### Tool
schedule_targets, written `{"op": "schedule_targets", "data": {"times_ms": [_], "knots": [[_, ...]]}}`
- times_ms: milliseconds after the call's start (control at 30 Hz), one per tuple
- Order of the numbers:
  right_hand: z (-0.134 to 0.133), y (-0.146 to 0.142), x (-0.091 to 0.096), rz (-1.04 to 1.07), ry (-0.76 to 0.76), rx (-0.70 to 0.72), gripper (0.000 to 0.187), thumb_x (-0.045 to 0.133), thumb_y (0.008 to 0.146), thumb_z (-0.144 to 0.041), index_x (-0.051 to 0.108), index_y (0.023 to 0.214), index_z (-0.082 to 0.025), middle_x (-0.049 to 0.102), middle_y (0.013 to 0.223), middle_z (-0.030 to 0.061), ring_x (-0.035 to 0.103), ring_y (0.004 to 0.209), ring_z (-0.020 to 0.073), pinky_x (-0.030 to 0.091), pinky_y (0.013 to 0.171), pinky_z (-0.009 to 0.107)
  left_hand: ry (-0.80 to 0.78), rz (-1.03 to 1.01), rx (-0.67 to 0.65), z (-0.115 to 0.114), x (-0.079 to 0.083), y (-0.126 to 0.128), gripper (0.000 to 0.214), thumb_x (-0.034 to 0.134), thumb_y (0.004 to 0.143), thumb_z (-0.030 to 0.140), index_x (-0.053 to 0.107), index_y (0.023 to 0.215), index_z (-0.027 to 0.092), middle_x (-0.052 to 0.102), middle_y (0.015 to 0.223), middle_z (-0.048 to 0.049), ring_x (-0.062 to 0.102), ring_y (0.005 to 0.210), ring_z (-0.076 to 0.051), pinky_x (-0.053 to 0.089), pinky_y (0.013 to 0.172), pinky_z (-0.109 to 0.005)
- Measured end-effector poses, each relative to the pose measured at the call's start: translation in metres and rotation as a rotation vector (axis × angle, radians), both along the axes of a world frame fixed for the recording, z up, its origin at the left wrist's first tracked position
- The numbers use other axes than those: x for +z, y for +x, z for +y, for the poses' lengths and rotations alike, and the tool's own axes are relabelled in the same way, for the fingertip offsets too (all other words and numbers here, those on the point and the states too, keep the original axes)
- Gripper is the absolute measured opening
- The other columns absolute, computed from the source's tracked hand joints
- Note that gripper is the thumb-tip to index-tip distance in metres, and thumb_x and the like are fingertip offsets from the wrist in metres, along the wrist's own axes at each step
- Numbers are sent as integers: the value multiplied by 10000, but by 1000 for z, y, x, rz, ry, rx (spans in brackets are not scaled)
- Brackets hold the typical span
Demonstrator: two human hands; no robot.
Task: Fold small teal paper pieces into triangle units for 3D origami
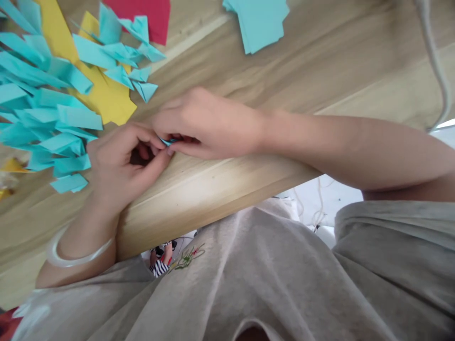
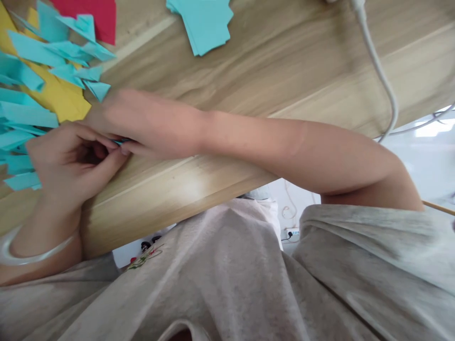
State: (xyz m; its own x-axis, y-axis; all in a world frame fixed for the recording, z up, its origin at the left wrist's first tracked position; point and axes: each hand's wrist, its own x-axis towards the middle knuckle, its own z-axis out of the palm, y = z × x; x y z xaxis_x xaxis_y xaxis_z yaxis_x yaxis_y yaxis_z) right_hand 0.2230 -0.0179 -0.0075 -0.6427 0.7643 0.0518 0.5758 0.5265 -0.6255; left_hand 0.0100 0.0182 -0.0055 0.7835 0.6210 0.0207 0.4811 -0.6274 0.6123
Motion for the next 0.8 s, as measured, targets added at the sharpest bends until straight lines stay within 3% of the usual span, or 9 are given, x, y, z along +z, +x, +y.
{"op": "schedule_targets", "data": {"times_ms": [100,367,600,800], "knots": [[0,0,0,48,-1,-4,243,464,964,-228,610,1094,-83,597,982,29,556,964,133,395,923,240,76,-36,20,0,0,4,96,672,833,306,577,815,299,628,771,44,491,553,-95,370,495,-310],[-1,1,-1,90,-26,-20,213,472,955,-182,623,1073,-89,592,934,31,545,878,120,340,766,203,140,-57,-7,1,0,7,96,651,846,303,567,800,305,640,748,57,501,520,-105,413,471,-306],[-1,1,-1,102,-52,-24,196,477,952,-179,625,1041,-88,614,976,43,564,927,125,356,784,222,68,18,57,0,5,9,102,601,860,346,557,771,369,625,713,67,498,531,-141,411,491,-368],[0,1,-5,139,14,-13,170,444,949,-218,580,944,-116,615,946,11,535,869,80,397,803,223,111,-56,-18,3,2,7,99,666,836,275,575,799,282,633,740,61,494,535,-90,380,485,-300]]}}
